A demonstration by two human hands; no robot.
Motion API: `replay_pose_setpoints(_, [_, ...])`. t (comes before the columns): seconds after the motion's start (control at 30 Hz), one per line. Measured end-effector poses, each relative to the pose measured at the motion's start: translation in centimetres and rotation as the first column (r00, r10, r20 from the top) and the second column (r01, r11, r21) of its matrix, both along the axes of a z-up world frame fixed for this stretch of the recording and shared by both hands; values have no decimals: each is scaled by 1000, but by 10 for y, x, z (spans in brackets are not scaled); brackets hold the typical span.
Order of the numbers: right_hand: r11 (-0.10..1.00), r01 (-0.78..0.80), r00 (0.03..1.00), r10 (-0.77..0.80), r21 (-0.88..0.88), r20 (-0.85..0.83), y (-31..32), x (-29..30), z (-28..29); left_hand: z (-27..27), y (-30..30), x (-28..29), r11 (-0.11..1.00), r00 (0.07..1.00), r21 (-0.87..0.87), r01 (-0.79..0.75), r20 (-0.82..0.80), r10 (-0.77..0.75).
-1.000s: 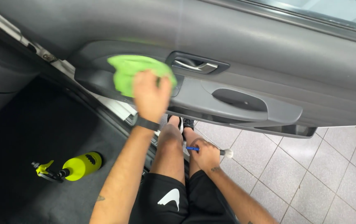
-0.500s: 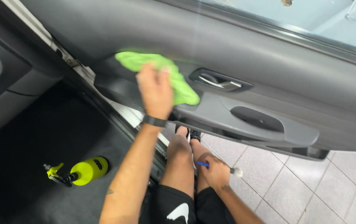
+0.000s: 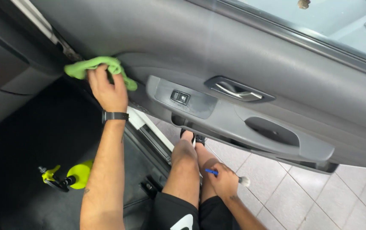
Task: The person cleans the interior of a car door panel. They spray a cleaning solution from a yellow bottle onto the panel, scrub the surface with a blue brush, and wipe it down with a green microfiber cloth. The person repeats this process on different sections of the door, including the handle and window controls.
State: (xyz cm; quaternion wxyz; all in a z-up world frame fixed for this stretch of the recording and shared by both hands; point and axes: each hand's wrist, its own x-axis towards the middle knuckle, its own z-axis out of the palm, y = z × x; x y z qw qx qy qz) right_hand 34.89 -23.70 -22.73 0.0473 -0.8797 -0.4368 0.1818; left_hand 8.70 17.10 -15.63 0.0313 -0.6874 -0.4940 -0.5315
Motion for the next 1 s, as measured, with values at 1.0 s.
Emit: replay_pose_setpoints(1.0, [990,31,999,-32,-139,-6,16,-16,15,-16,-32,-4,917,877,-271,294,-306,-371])
